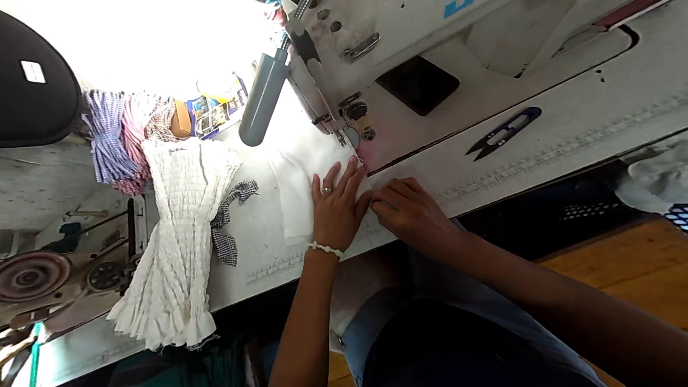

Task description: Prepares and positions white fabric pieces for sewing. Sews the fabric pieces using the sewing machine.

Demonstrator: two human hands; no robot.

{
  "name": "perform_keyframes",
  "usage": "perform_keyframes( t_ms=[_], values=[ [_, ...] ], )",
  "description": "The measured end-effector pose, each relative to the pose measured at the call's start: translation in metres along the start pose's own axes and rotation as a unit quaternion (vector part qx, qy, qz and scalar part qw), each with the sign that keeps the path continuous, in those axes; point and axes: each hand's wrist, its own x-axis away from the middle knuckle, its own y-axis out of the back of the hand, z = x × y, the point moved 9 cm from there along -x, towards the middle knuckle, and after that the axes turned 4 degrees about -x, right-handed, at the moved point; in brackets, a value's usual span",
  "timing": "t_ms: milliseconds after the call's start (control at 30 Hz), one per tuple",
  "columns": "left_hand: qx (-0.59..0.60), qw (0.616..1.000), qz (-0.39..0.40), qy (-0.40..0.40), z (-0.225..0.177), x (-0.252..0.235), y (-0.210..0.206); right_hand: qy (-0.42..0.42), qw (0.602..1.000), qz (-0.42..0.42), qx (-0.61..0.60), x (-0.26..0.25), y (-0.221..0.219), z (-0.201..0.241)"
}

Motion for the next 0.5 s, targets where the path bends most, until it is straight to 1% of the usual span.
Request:
perform_keyframes(
  t_ms=[67, 100, 167, 200, 267, 333, 500],
  values=[
    [0.001, 1.000, -0.014, -0.007, 0.001, -0.001, 0.002, 0.000, 1.000, 0.005, -0.003, -0.001, -0.002, -0.002],
    [0.007, 0.999, -0.034, -0.003, 0.001, 0.001, 0.005, -0.001, 1.000, 0.009, -0.006, 0.000, -0.002, -0.002],
    [0.015, 0.996, -0.084, 0.022, -0.002, 0.010, 0.015, 0.004, 1.000, 0.019, -0.002, 0.006, -0.002, 0.000],
    [0.017, 0.994, -0.097, 0.037, -0.002, 0.014, 0.018, 0.006, 1.000, 0.023, 0.009, 0.010, -0.001, 0.001],
    [0.024, 0.994, -0.090, 0.051, -0.001, 0.020, 0.016, 0.008, 0.999, 0.038, 0.033, 0.014, -0.001, 0.004],
    [0.033, 0.996, -0.063, 0.051, 0.003, 0.020, 0.012, 0.007, 0.997, 0.048, 0.053, 0.015, -0.002, 0.005],
    [0.026, 0.998, -0.044, 0.031, 0.021, 0.001, 0.011, -0.011, 0.997, 0.049, 0.066, -0.002, -0.007, -0.006]
  ],
)
